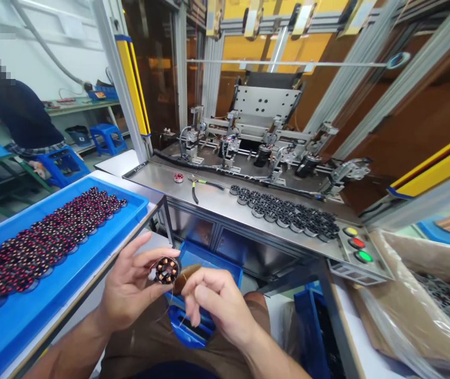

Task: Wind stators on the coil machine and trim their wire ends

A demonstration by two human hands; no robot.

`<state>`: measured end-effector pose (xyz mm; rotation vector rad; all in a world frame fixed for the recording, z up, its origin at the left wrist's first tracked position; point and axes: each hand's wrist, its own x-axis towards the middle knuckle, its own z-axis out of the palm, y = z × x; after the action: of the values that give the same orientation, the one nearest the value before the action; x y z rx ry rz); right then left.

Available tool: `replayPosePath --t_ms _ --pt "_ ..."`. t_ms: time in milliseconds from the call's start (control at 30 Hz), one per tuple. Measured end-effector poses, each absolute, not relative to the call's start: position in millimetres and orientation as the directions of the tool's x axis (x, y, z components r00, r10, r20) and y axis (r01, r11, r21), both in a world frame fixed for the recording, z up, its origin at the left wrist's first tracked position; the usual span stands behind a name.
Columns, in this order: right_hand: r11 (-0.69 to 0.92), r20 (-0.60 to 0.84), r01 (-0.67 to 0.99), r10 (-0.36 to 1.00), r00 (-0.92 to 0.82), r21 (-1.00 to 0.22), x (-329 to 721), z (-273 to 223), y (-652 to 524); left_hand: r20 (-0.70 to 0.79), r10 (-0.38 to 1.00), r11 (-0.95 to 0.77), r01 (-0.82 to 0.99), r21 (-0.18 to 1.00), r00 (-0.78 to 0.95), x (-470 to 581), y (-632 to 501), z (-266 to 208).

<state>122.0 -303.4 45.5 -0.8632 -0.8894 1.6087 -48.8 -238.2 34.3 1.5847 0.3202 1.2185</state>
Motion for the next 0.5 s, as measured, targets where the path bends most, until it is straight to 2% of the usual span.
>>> replayPosePath --t_ms 167,367,500 --pt "-0.100 -0.066 -0.379 0.993 -0.102 -0.920 123 63 -303 0.503 0.663 -0.346 -0.369 0.863 0.554 -49 -242 31" --pt "-0.125 -0.082 -0.477 0.991 -0.110 -0.870 114 55 -311 0.514 0.716 -0.322 -0.429 0.844 0.472 -39 -248 28" --pt "-0.136 -0.080 -0.417 0.986 -0.149 -0.899 121 48 -317 0.460 0.748 -0.207 -0.490 0.846 0.478 -40 -248 31"
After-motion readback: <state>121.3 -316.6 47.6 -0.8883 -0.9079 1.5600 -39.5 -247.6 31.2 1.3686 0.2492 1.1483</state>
